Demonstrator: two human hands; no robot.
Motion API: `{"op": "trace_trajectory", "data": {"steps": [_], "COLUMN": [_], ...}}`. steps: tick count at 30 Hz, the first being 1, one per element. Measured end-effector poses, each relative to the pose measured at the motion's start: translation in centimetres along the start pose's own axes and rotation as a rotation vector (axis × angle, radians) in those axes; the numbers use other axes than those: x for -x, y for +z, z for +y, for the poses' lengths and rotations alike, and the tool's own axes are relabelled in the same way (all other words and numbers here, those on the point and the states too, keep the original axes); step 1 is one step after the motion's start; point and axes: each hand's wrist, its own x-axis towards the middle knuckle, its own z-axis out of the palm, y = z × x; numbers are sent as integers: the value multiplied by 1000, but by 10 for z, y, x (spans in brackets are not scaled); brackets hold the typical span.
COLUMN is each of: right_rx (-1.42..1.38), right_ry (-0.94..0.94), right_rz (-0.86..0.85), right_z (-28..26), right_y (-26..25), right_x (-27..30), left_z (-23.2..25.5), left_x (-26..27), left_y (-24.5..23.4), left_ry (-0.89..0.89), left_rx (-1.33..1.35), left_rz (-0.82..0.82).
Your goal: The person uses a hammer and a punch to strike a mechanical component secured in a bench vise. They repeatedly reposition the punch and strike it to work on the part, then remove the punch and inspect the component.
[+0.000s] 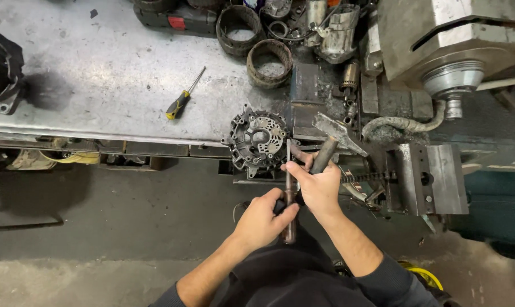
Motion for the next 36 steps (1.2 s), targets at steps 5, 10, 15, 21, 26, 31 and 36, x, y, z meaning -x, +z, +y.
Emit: {"op": "trace_trajectory", "data": {"steps": [5, 10, 15, 21, 26, 31, 36], "right_rx": [-11, 22, 215, 576, 815, 899, 1036], "right_ry": [65, 91, 163, 127, 121, 128, 14], "right_rz": [-10, -20, 5, -73, -300, -593, -685], "right_z": [-3, -10, -45, -30, -68, -94, -83], "right_y": [-6, -10, -6, -41, -30, -23, -22], "right_x": [0, -5, -12, -53, -76, -99, -119], "left_z": [-7, -3, 5, 23, 33, 43, 53], "left_x": [-6, -11, -21, -37, -55, -73, -91], "left_y": [4, 8, 21, 49, 71, 105, 125], "left_ry": [-9, -44, -22, -108, -162, -112, -221], "left_rx": [-39, -59, 2, 109, 216, 301, 407], "left_rz": [-30, -74, -74, -35, 70, 271, 421]}}
